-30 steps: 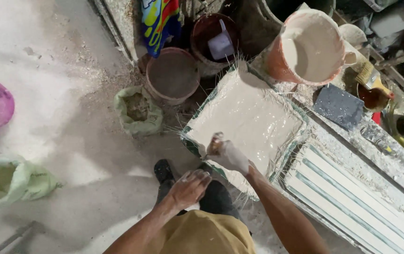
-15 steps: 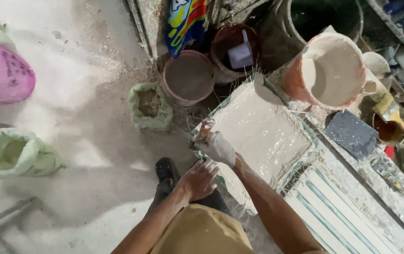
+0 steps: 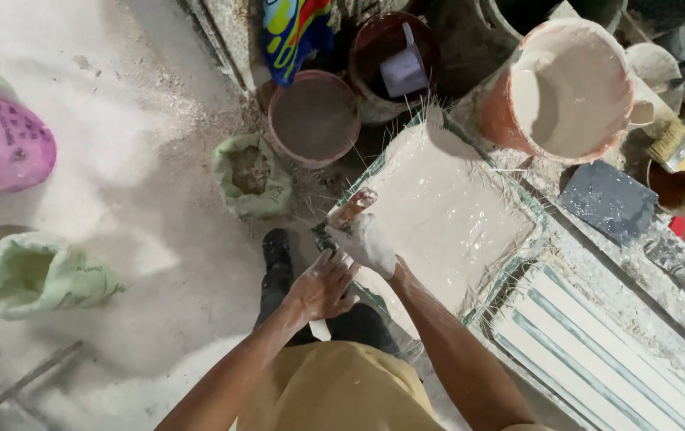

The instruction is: Apply plaster mix and fiberglass mesh layers into a mold to create a plaster tile.

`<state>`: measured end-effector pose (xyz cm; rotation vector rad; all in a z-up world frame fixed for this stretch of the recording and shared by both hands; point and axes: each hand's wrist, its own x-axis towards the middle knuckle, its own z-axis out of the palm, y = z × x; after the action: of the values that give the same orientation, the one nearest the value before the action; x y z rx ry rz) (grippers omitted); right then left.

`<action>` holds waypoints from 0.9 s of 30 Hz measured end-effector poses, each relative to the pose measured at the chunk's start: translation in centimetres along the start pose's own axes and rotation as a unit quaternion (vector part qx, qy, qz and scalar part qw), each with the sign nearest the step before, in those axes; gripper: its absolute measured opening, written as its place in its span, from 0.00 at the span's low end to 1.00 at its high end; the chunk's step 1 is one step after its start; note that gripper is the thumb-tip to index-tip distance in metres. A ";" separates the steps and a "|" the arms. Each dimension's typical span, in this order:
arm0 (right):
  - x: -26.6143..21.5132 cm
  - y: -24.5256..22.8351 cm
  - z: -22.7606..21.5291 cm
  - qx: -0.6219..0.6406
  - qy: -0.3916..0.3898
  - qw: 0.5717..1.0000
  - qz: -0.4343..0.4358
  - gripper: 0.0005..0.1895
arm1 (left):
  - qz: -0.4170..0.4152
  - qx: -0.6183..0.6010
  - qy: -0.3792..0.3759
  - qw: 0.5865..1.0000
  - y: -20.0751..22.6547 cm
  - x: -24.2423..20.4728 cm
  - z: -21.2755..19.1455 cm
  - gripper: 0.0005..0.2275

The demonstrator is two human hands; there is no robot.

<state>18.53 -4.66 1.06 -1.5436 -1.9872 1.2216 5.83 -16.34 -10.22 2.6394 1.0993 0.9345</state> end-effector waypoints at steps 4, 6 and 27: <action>0.3 3.1 2.2 -0.011 0.057 0.998 0.008 0.12 | 0.021 0.031 -0.063 0.997 -2.1 -0.6 1.0 0.30; 0.4 1.6 1.8 -0.026 0.059 0.997 0.032 0.11 | 0.017 0.002 -0.065 0.998 -2.5 -0.5 0.1 0.29; 0.3 1.2 3.9 -0.030 0.195 0.979 0.042 0.09 | 0.088 -0.054 -0.210 0.972 -8.5 -4.5 4.0 0.39</action>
<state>16.45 -5.92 -2.20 -1.7545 -1.7302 0.8128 0.66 -12.86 -18.54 2.6979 0.7035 0.4094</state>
